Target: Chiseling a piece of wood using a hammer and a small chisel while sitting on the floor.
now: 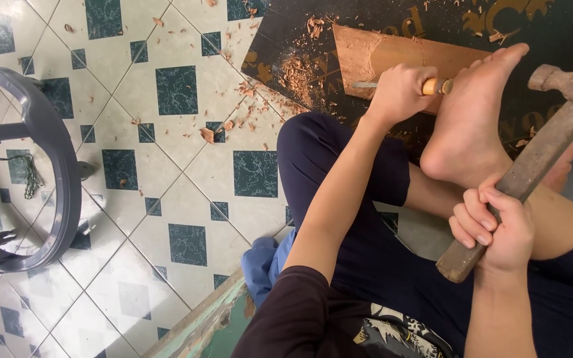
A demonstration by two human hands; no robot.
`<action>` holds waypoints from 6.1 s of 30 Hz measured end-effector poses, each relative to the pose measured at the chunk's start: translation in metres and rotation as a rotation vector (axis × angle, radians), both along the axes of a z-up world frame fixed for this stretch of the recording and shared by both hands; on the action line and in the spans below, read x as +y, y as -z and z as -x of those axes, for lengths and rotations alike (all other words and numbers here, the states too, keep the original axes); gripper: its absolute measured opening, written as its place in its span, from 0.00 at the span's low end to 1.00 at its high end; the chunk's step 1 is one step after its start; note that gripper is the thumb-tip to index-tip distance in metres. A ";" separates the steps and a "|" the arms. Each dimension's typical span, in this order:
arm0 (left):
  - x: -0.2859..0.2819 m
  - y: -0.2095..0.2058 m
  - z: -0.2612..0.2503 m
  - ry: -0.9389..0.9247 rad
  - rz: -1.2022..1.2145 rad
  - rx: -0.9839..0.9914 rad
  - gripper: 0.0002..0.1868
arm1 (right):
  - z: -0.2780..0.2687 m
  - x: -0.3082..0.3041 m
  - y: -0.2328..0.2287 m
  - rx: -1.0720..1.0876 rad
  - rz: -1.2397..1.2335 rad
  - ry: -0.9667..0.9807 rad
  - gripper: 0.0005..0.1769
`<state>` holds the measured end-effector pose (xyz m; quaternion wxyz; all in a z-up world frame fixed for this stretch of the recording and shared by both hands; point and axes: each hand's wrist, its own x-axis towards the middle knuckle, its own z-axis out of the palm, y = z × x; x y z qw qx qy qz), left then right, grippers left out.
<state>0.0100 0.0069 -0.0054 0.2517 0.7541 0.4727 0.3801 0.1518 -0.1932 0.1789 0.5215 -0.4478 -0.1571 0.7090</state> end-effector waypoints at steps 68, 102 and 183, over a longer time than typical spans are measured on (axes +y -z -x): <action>-0.003 0.010 -0.005 -0.075 0.009 -0.004 0.17 | 0.026 0.019 0.012 -0.044 0.185 -0.132 0.13; -0.005 -0.003 -0.005 -0.082 -0.028 -0.186 0.13 | -0.015 0.006 0.060 0.021 0.108 -0.241 0.13; -0.005 0.001 0.012 -0.111 -0.076 -0.127 0.13 | 0.064 0.010 0.011 -0.057 0.077 0.021 0.06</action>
